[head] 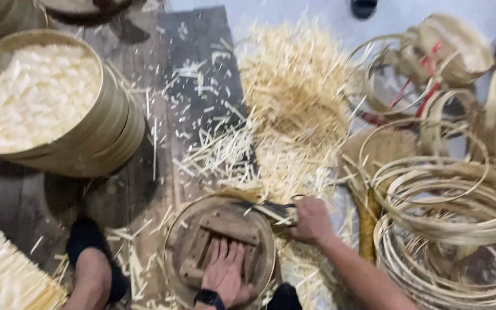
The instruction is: The person sits on the floor assembling bamboo steamer lids. They place a square woven bamboo mat over a round wooden mold, press a bamboo rim ring down around it, trim the excess mat edges with scissors, and set finished lids onto a stack of steamer baskets.
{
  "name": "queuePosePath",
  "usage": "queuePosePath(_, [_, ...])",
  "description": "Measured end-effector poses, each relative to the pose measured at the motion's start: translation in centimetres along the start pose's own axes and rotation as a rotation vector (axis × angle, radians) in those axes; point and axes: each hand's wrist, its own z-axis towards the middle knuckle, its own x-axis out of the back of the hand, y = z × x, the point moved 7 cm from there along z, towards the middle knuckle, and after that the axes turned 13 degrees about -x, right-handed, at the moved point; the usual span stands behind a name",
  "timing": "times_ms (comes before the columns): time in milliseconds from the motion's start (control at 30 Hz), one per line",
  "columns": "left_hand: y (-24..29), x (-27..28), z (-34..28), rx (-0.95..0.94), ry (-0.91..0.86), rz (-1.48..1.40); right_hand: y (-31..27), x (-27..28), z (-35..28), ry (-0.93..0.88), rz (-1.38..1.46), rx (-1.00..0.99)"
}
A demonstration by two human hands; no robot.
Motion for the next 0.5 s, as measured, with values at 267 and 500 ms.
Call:
queuePosePath(267, [-3.6, -3.9, 1.1, -0.074, -0.12, 0.068, 3.4, -9.5, 2.5, -0.096, -0.214, 0.005])
queuePosePath(500, [-9.5, -14.6, 3.6, -0.359, 0.177, 0.294, -0.8, -3.1, 0.3, -0.06, -0.126, -0.013])
